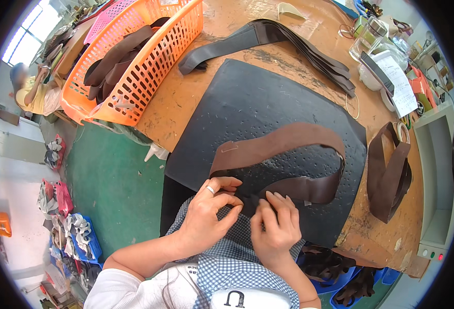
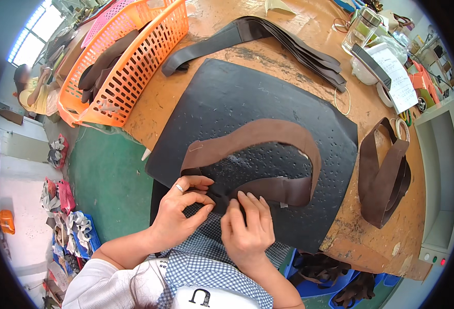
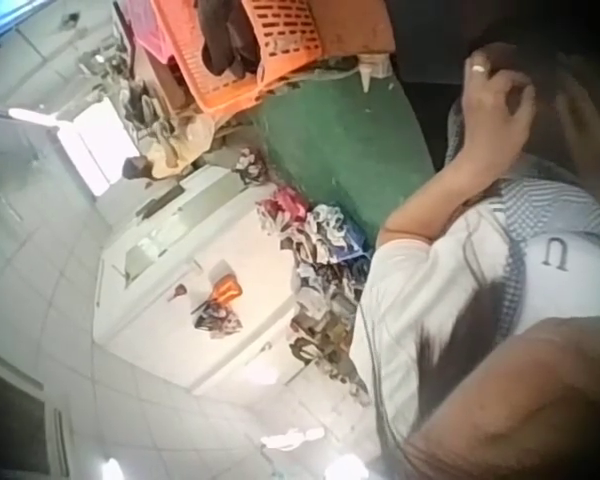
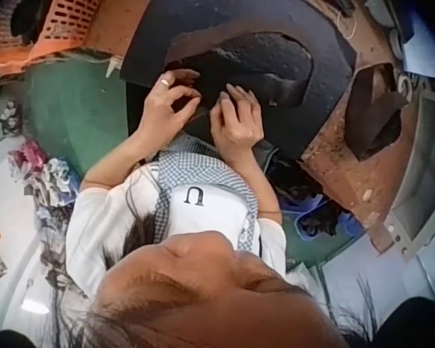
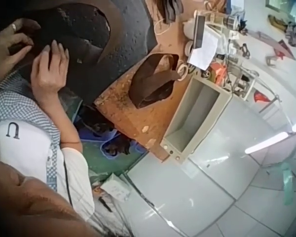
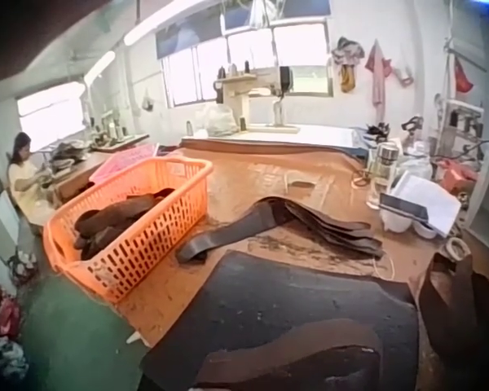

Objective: Manually aligning and fitting together leather components for shoe upper assembly.

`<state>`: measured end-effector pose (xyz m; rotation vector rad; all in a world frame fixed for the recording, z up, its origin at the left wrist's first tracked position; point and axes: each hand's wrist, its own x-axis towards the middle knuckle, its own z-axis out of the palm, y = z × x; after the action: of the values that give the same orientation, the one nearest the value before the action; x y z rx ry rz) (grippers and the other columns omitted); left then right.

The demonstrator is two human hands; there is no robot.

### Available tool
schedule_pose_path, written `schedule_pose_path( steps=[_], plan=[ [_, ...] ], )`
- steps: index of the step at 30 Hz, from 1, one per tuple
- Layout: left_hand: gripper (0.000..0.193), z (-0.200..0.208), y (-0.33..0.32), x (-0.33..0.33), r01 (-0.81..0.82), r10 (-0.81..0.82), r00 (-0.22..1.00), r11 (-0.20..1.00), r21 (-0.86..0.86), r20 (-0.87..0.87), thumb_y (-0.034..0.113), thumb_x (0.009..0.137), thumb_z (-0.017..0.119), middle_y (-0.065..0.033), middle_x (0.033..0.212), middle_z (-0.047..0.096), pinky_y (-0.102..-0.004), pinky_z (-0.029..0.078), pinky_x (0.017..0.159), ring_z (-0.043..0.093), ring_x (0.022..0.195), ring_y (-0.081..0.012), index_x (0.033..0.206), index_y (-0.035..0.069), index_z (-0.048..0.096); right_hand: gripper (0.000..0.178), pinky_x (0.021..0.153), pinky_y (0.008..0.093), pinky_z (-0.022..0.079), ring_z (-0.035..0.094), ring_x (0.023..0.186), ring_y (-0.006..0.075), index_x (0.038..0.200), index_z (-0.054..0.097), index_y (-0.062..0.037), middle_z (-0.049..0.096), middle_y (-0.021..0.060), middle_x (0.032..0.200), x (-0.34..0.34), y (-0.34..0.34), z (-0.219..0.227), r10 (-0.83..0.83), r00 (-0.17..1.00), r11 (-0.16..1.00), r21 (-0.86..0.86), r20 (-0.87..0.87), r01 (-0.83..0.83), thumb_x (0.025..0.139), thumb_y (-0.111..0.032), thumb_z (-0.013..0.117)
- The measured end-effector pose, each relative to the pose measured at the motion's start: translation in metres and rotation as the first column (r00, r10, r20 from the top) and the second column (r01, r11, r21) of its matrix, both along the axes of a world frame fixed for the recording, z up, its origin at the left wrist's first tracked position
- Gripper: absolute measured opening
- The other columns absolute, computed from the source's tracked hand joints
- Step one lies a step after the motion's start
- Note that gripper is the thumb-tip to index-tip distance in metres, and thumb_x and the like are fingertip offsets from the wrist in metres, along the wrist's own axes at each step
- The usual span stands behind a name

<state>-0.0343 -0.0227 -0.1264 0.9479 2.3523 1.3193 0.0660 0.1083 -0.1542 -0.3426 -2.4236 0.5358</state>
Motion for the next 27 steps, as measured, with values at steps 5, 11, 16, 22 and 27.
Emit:
schedule_pose_path(
  steps=[5, 11, 16, 22, 27],
  plan=[
    [0.011, 0.001, 0.001, -0.001, 0.016, -0.016, 1.000, 1.000, -0.004, -0.020, -0.001, 0.078, 0.073, -0.0139, 0.116, 0.062, -0.0357, 0.053, 0.092, 0.062, 0.105, -0.0256, 0.089, -0.001, 0.070, 0.020, 0.092, 0.0483, 0.054, 0.065, 0.103, 0.0326, 0.097, 0.072, -0.0031, 0.068, 0.0155, 0.107, 0.004, 0.001, -0.004, 0.057, 0.997, 0.995, 0.077, 0.056, -0.061, 0.078, -0.010, 0.073],
    [0.011, 0.003, 0.005, 0.005, -0.035, 0.035, 0.999, 0.999, 0.022, -0.016, 0.000, 0.077, 0.075, -0.0158, 0.115, 0.062, -0.0363, 0.053, 0.090, 0.062, 0.104, -0.0275, 0.086, -0.003, 0.069, 0.033, 0.100, 0.0509, 0.049, 0.059, 0.116, 0.0350, 0.110, 0.073, -0.0058, 0.063, 0.0182, 0.122, 0.017, 0.004, -0.008, 0.132, 0.981, 0.980, 0.131, 0.145, -0.152, 0.080, -0.018, 0.074],
    [0.011, -0.004, 0.009, 0.010, -0.095, 0.093, 0.988, 0.995, -0.007, -0.121, -0.002, 0.074, 0.076, -0.0160, 0.109, 0.063, -0.0368, 0.053, 0.088, 0.062, 0.102, -0.0279, 0.080, -0.002, 0.067, 0.034, 0.102, 0.0516, 0.047, 0.056, 0.120, 0.0361, 0.112, 0.072, -0.0055, 0.061, 0.0196, 0.126, 0.017, 0.004, -0.012, 0.145, 0.977, 0.970, 0.175, 0.156, -0.172, 0.081, -0.018, 0.073],
    [0.012, 0.001, 0.013, 0.010, -0.113, 0.105, 0.981, 0.993, -0.041, -0.165, -0.002, 0.070, 0.075, -0.0149, 0.103, 0.062, -0.0363, 0.053, 0.084, 0.063, 0.099, -0.0280, 0.075, -0.001, 0.065, 0.034, 0.101, 0.0488, 0.050, 0.059, 0.118, 0.0330, 0.115, 0.071, -0.0087, 0.063, 0.0177, 0.124, 0.020, 0.009, -0.013, 0.140, 0.974, 0.942, 0.278, 0.179, -0.187, 0.083, -0.020, 0.071],
    [0.012, 0.001, 0.014, 0.008, -0.125, 0.109, 0.973, 0.990, -0.064, -0.205, -0.002, 0.069, 0.075, -0.0141, 0.100, 0.062, -0.0355, 0.053, 0.081, 0.063, 0.096, -0.0272, 0.073, -0.001, 0.064, 0.037, 0.101, 0.0476, 0.050, 0.059, 0.117, 0.0326, 0.122, 0.069, -0.0138, 0.062, 0.0172, 0.124, 0.023, 0.008, -0.013, 0.139, 0.966, 0.934, 0.297, 0.216, -0.200, 0.085, -0.021, 0.069]
  ],
)
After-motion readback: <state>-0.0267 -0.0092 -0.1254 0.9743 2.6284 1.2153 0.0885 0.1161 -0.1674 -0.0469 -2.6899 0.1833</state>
